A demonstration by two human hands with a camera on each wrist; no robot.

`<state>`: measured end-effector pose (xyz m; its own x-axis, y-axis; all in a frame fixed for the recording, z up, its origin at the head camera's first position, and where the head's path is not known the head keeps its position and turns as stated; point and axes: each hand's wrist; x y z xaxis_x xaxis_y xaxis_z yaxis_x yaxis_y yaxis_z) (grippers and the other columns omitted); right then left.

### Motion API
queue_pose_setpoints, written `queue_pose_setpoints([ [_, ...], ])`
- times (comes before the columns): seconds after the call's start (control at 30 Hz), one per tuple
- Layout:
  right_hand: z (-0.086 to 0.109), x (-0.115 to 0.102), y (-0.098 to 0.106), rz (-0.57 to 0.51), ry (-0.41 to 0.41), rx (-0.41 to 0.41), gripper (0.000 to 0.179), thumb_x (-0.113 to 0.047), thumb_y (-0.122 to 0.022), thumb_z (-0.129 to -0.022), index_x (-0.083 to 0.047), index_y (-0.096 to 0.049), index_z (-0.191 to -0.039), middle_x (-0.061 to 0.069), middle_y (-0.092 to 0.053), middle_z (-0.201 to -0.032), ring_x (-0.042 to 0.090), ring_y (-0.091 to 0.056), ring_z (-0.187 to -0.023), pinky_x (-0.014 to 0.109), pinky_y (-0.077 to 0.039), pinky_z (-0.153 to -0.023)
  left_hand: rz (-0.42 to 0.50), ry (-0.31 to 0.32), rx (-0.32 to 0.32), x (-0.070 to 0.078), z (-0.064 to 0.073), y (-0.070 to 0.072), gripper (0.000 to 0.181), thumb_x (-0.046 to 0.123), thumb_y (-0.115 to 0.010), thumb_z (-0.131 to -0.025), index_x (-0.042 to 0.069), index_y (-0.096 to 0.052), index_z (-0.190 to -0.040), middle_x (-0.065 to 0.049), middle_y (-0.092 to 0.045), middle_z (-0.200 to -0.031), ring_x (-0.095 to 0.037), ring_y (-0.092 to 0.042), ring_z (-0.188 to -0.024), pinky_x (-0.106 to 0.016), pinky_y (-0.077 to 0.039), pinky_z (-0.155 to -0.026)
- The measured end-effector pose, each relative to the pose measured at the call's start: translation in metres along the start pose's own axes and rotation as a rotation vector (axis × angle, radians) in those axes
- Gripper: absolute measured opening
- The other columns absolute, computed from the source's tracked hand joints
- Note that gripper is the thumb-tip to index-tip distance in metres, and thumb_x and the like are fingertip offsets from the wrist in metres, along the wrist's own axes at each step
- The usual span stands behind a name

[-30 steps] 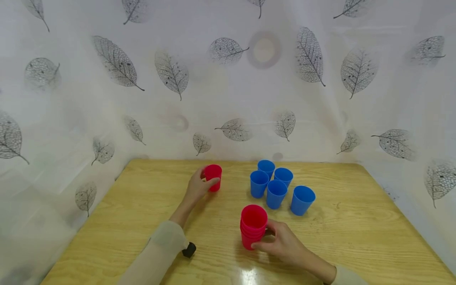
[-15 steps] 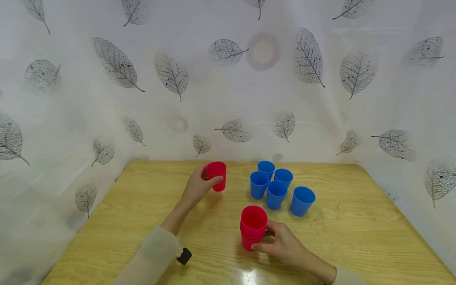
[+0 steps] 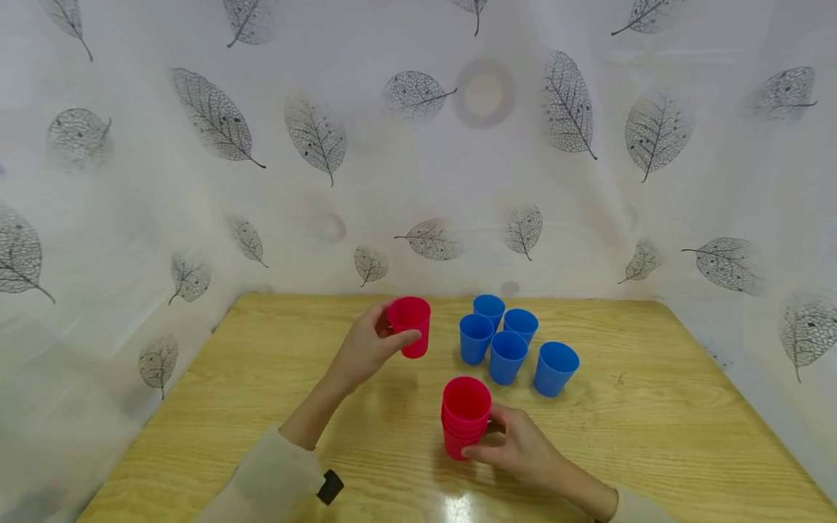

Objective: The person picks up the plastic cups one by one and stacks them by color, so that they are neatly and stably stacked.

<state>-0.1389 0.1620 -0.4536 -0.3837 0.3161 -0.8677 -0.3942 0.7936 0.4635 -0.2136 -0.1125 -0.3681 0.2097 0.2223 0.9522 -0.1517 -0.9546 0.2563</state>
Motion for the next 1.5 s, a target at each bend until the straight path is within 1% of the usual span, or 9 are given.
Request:
queue_pose_setpoints([
  [0.1, 0.000, 0.000, 0.000, -0.007, -0.013, -0.003, 0.047, -0.019, -0.084, -0.089, -0.004, -0.065, -0.130, 0.003, -0.073, -0.119, 0.011, -0.068, -0.104, 0.028, -0.058, -0.091, 0.001, 0.009, -0.013, 0.008, 0.004, -0.002, 0.059, 0.015, -0.079, -0.092, 0.004, -0.053, -0.145, -0.010, -0.067, -0.123, -0.028, -0.065, -0.107, -0.034, -0.061, -0.086],
  [0.2, 0.000, 0.000, 0.000, -0.011, -0.021, -0.005, 0.047, -0.019, -0.084, -0.090, -0.004, -0.065, -0.130, 0.003, -0.073, -0.120, 0.011, -0.068, -0.105, 0.027, -0.058, -0.091, 0.011, 0.005, -0.040, 0.016, 0.008, -0.003, 0.059, 0.015, -0.079, -0.093, 0.005, -0.053, -0.145, -0.010, -0.067, -0.122, -0.027, -0.065, -0.106, -0.035, -0.061, -0.086],
  [0.43, 0.000, 0.000, 0.000, -0.010, -0.005, -0.003, 0.046, -0.019, -0.083, -0.090, -0.004, -0.065, -0.130, 0.003, -0.073, -0.119, 0.011, -0.069, -0.104, 0.028, -0.059, -0.090, 0.047, -0.043, -0.131, 0.033, 0.016, -0.009, 0.059, 0.015, -0.078, -0.093, 0.008, -0.053, -0.146, -0.010, -0.066, -0.125, -0.028, -0.065, -0.108, -0.036, -0.061, -0.087],
  [0.67, 0.000, 0.000, 0.001, -0.018, -0.016, -0.007, 0.047, -0.018, -0.083, -0.090, -0.005, -0.065, -0.131, 0.003, -0.073, -0.120, 0.012, -0.068, -0.105, 0.027, -0.058, -0.091, 0.032, -0.090, -0.174, 0.049, 0.025, -0.016, 0.059, 0.015, -0.078, -0.093, 0.005, -0.053, -0.145, -0.011, -0.066, -0.127, -0.028, -0.065, -0.113, -0.035, -0.061, -0.088],
  [0.83, 0.001, 0.000, 0.001, -0.017, -0.007, -0.008, 0.045, -0.018, -0.083, -0.090, -0.004, -0.065, -0.130, 0.004, -0.073, -0.119, 0.012, -0.069, -0.104, 0.028, -0.058, -0.091, 0.029, -0.120, -0.209, 0.056, 0.031, -0.021, 0.062, 0.014, -0.079, -0.093, 0.004, -0.051, -0.147, -0.011, -0.066, -0.127, -0.027, -0.066, -0.113, -0.033, -0.060, -0.090],
  [1.03, 0.001, 0.000, 0.001, -0.020, -0.006, -0.009, 0.045, -0.018, -0.082, -0.091, -0.005, -0.065, -0.130, 0.003, -0.073, -0.118, 0.012, -0.069, -0.104, 0.028, -0.058, -0.090, 0.035, -0.152, -0.232, 0.062, 0.036, -0.027, 0.062, 0.011, -0.079, -0.092, 0.004, -0.051, -0.146, -0.008, -0.066, -0.125, -0.025, -0.066, -0.112, -0.032, -0.060, -0.092],
  [1.2, 0.001, 0.000, 0.001, -0.012, 0.015, -0.008, 0.042, -0.018, -0.082, -0.091, -0.005, -0.066, -0.128, 0.003, -0.074, -0.117, 0.011, -0.069, -0.103, 0.029, -0.059, -0.090, 0.026, -0.162, -0.249, 0.065, 0.042, -0.032, 0.062, 0.011, -0.080, -0.091, 0.004, -0.053, -0.146, -0.006, -0.066, -0.125, -0.023, -0.066, -0.112, -0.031, -0.059, -0.093],
  [1.37, 0.001, 0.001, 0.000, -0.002, 0.035, -0.010, 0.042, -0.018, -0.081, -0.092, -0.006, -0.065, -0.129, 0.003, -0.074, -0.118, 0.011, -0.069, -0.104, 0.030, -0.059, -0.090, 0.010, -0.171, -0.264, 0.063, 0.046, -0.037, 0.063, 0.012, -0.081, -0.091, 0.004, -0.052, -0.146, -0.005, -0.066, -0.126, -0.022, -0.066, -0.112, -0.028, -0.058, -0.094],
  [1.5, 0.001, 0.001, 0.001, 0.003, 0.040, -0.010, 0.043, -0.018, -0.082, -0.091, -0.006, -0.065, -0.129, 0.004, -0.073, -0.118, 0.011, -0.069, -0.105, 0.030, -0.059, -0.090, 0.006, -0.161, -0.264, 0.059, 0.048, -0.040, 0.061, 0.013, -0.081, -0.091, 0.006, -0.054, -0.145, -0.003, -0.067, -0.125, -0.021, -0.066, -0.112, -0.027, -0.057, -0.095],
])
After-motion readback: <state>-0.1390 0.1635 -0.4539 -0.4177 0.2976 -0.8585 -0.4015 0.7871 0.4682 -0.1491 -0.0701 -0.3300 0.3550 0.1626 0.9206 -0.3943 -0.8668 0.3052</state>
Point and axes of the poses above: each hand's wrist, its own z-axis away from the middle knuckle, its own y-axis out of the back of the hand, x = y × z
